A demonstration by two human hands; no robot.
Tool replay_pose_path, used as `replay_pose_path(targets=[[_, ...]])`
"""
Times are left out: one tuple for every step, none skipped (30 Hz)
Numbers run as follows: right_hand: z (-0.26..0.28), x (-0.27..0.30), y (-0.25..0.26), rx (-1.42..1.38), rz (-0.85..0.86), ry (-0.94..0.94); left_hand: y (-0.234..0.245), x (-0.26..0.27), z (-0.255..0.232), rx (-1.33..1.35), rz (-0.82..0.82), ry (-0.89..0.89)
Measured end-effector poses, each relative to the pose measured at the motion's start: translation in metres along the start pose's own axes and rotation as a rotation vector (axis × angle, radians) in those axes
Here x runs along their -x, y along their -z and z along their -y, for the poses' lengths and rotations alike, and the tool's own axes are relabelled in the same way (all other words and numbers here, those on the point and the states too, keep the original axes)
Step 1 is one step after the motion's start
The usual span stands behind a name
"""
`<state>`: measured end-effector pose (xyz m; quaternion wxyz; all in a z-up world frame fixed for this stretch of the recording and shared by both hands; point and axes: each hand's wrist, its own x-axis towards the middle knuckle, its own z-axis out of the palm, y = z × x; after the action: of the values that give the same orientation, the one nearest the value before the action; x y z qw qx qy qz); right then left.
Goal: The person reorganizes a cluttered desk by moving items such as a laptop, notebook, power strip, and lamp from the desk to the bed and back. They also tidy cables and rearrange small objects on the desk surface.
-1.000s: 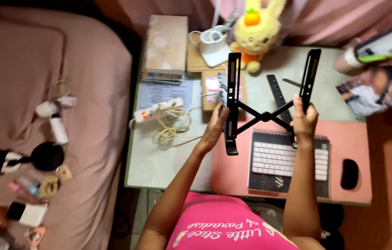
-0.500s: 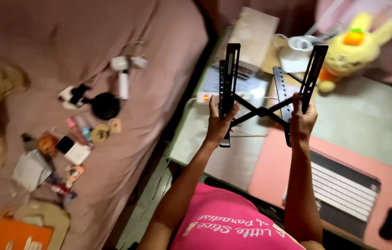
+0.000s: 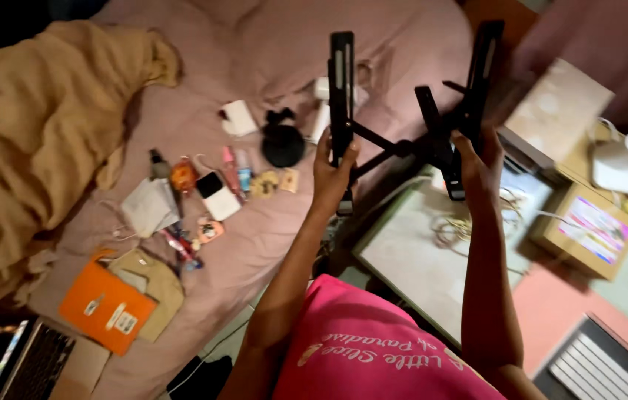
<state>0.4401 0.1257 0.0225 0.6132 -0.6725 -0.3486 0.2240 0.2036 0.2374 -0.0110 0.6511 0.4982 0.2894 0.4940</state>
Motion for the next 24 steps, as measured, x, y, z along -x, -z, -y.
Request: replay_pose_path(targets=[[0.006,-0.01,-0.019,0.034,0.03,0.01,0.016,-0.008,-0.004,-0.012,-0.062,0.058],[0.011,-0.018,-0.037,0.069,0.059,0.021,0.032,-0.016,-0.009,-0.023,-0.124,0.116],[0.016,-0.024,-0.054,0.112,0.079,-0.029,0.047,-0.021,-0.013,-0.033,-0.183,0.18],[0.019,-0.03,-0.072,0.157,0.099,-0.079,0.062,-0.026,-0.017,-0.002,-0.201,0.126],[0.023,-0.037,-0.089,0.201,0.117,-0.123,0.074,-0.035,-0.021,0.03,-0.215,0.067],[0.026,-0.04,-0.106,0.234,0.122,-0.038,0.086,-0.044,-0.024,0.062,-0.228,0.006],[0.028,-0.039,-0.122,0.269,0.128,0.045,0.099,-0.05,-0.028,0.022,-0.283,0.033],[0.03,-0.041,-0.137,0.304,0.133,0.128,0.112,-0.055,-0.032,-0.017,-0.337,0.06],[0.031,-0.042,-0.153,0.311,0.157,0.178,0.124,-0.058,-0.036,-0.058,-0.393,0.091],[0.032,-0.044,-0.169,0.317,0.181,0.227,0.135,-0.06,-0.039,-0.058,-0.417,0.073],[0.034,-0.046,-0.185,0.321,0.207,0.279,0.147,-0.063,-0.043,-0.06,-0.442,0.052],[0.037,-0.047,-0.199,0.366,0.202,0.377,0.158,-0.066,-0.046,-0.061,-0.468,0.03],[0.04,-0.047,-0.213,0.409,0.201,0.476,0.169,-0.07,-0.049,-0.034,-0.498,0.013],[0.044,-0.048,-0.228,0.449,0.201,0.576,0.181,-0.074,-0.052,-0.007,-0.528,-0.005],[0.048,-0.047,-0.241,0.385,0.223,0.499,0.192,-0.076,-0.054,0.021,-0.559,-0.021],[0.054,-0.047,-0.253,0.322,0.248,0.42,0.205,-0.078,-0.055,0.009,-0.621,0.016],[0.059,-0.048,-0.264,0.261,0.27,0.34,0.219,-0.081,-0.056,0.0,-0.68,0.054],[0.064,-0.048,-0.273,0.25,0.273,0.381,0.235,-0.085,-0.055,-0.009,-0.739,0.093],[0.068,-0.046,-0.281,0.238,0.272,0.42,0.25,-0.089,-0.052,0.016,-0.766,0.082],[0.072,-0.044,-0.287,0.226,0.272,0.459,0.265,-0.094,-0.047,0.041,-0.793,0.07],[0.076,-0.042,-0.291,0.221,0.295,0.476,0.279,-0.099,-0.037,0.066,-0.814,0.058],[0.08,-0.04,-0.293,0.217,0.319,0.493,0.29,-0.105,-0.024,0.071,-0.865,0.048],[0.083,-0.037,-0.296,0.215,0.338,0.507,0.302,-0.11,-0.009,0.075,-0.911,0.041],[0.085,-0.036,-0.299,0.209,0.345,0.488,0.312,-0.115,0.01,0.08,-0.957,0.034]])
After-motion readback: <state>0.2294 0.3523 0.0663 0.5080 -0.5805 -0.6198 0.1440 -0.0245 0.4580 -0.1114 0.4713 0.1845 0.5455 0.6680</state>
